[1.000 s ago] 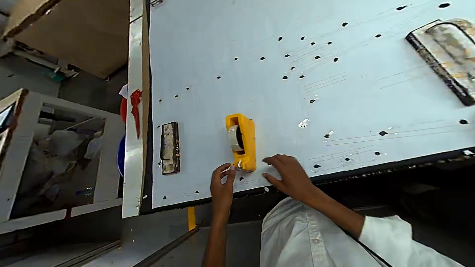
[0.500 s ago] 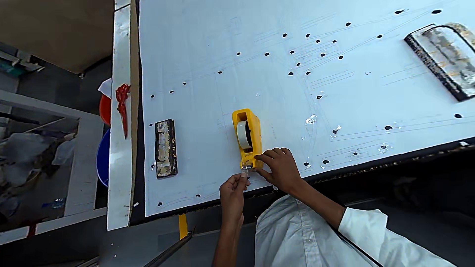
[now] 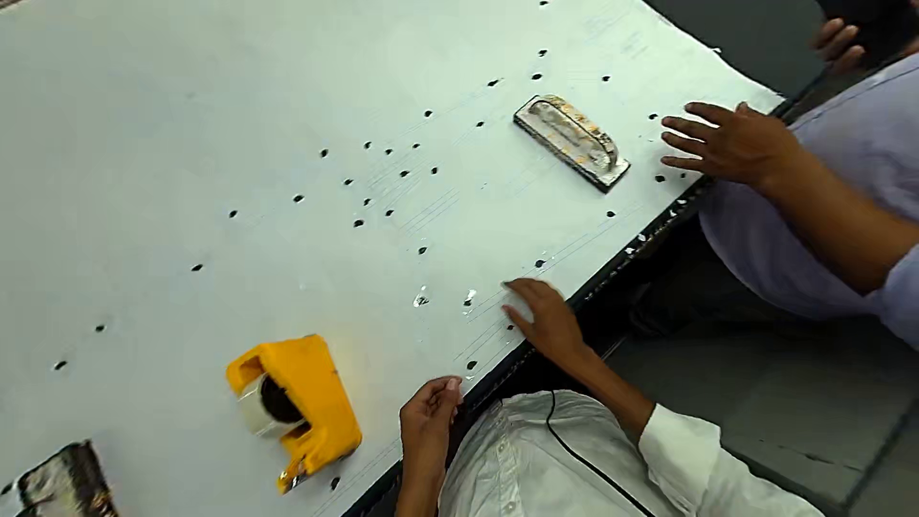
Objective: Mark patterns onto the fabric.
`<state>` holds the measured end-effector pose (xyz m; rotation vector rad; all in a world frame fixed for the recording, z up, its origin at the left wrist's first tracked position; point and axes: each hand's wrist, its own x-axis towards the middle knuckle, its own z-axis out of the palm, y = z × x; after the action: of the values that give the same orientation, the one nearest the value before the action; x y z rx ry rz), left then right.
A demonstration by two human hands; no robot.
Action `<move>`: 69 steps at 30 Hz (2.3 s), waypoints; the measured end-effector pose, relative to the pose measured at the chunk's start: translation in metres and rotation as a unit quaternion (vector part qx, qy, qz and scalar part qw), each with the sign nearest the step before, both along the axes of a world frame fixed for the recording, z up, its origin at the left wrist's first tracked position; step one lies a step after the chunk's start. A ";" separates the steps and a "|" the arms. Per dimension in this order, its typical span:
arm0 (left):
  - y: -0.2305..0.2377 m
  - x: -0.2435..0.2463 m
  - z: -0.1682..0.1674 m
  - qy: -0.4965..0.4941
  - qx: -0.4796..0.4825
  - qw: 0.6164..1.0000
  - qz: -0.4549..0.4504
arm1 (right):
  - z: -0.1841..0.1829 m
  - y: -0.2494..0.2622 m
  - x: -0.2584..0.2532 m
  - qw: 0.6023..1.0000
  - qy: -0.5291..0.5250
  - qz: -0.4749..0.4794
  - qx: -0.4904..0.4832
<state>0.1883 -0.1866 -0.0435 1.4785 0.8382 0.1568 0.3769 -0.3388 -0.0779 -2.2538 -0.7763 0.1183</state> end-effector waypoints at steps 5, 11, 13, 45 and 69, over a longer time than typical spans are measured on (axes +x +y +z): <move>-0.039 0.151 0.001 -0.036 0.129 0.962 -0.239 | -0.032 -0.104 0.073 0.982 -0.040 -0.152 -0.107; -0.109 0.322 -0.024 -0.062 0.217 0.901 -0.370 | -0.033 -0.118 0.082 0.980 -0.038 -0.162 -0.111; -0.127 0.356 -0.030 -0.030 0.213 0.901 -0.378 | -0.032 -0.115 0.081 0.979 -0.030 -0.172 -0.105; 0.112 -0.119 0.039 0.130 0.117 0.962 0.212 | 0.016 0.175 -0.171 0.938 0.021 0.346 0.031; 0.057 0.020 0.011 -0.012 -0.006 0.996 0.092 | -0.013 0.080 0.026 0.995 -0.021 0.098 0.027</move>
<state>0.2087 -0.1298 -0.0328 1.3841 0.9554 0.3059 0.4031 -0.2590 -0.0909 -2.1319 -1.0097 0.1412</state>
